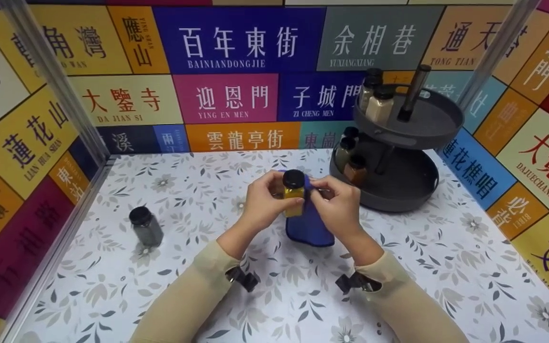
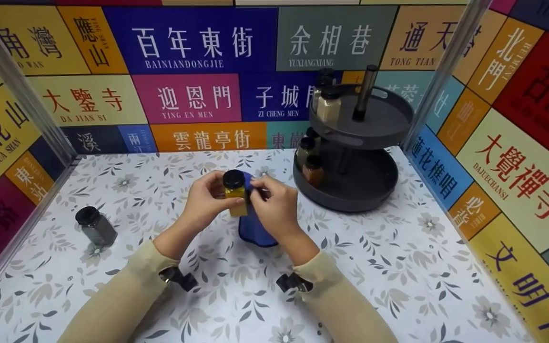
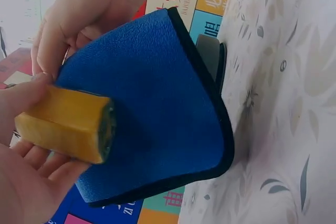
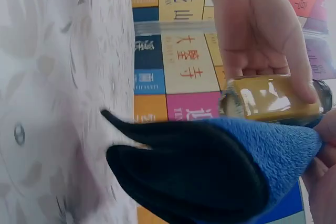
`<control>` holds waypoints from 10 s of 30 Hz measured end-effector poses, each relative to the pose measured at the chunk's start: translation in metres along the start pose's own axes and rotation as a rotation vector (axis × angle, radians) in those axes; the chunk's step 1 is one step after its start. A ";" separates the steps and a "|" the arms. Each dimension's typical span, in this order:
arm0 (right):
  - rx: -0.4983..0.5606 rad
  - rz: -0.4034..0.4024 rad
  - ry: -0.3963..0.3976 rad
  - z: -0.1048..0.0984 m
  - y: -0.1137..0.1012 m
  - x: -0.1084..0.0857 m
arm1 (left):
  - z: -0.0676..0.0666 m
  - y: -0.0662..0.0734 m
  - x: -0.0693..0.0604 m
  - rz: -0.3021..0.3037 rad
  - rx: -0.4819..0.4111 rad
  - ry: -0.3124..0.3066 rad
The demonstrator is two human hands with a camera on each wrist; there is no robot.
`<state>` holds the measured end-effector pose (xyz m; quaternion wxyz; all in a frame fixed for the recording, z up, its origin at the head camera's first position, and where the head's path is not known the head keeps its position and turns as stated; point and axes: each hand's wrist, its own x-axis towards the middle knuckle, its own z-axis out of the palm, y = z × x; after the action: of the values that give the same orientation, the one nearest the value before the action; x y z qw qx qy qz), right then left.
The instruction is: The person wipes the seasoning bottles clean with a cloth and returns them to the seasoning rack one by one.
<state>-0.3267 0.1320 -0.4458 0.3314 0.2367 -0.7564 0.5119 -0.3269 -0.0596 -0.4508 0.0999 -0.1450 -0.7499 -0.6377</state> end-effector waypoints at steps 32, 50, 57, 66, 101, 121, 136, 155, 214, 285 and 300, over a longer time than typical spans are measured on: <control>0.079 0.392 0.032 -0.051 -0.006 0.036 | -0.015 -0.094 0.026 -0.090 0.189 -0.332; 0.044 0.358 0.000 -0.042 -0.001 0.030 | -0.007 -0.084 0.022 -0.111 -0.004 -0.191; 0.093 0.338 0.003 -0.030 0.000 0.024 | -0.001 -0.039 0.013 -0.040 -0.284 -0.127; 0.165 0.206 -0.060 -0.016 -0.012 0.012 | -0.002 -0.012 0.007 0.033 -0.189 -0.126; 0.032 0.300 -0.080 -0.011 -0.015 0.008 | -0.002 -0.003 0.007 0.068 -0.078 -0.071; -0.064 0.216 -0.152 -0.004 -0.012 0.001 | -0.006 -0.004 0.006 0.086 -0.046 0.011; 0.045 0.438 -0.112 -0.006 -0.006 0.006 | 0.000 -0.005 0.002 0.127 -0.028 -0.072; 0.101 0.170 0.020 -0.007 -0.025 0.005 | 0.002 -0.005 0.002 0.067 -0.053 -0.021; -0.146 0.391 -0.365 -0.003 -0.006 0.001 | -0.007 0.004 0.002 0.086 -0.034 0.018; 0.269 0.392 0.070 -0.038 -0.009 0.028 | -0.019 -0.068 0.027 -0.060 0.162 -0.058; 0.282 0.413 0.081 -0.054 -0.012 0.038 | -0.037 -0.100 0.035 -0.174 0.129 -0.238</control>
<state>-0.3300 0.1776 -0.3961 0.2134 0.1002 -0.6960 0.6783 -0.3956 -0.1076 -0.5261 -0.0360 -0.1472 -0.8055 -0.5729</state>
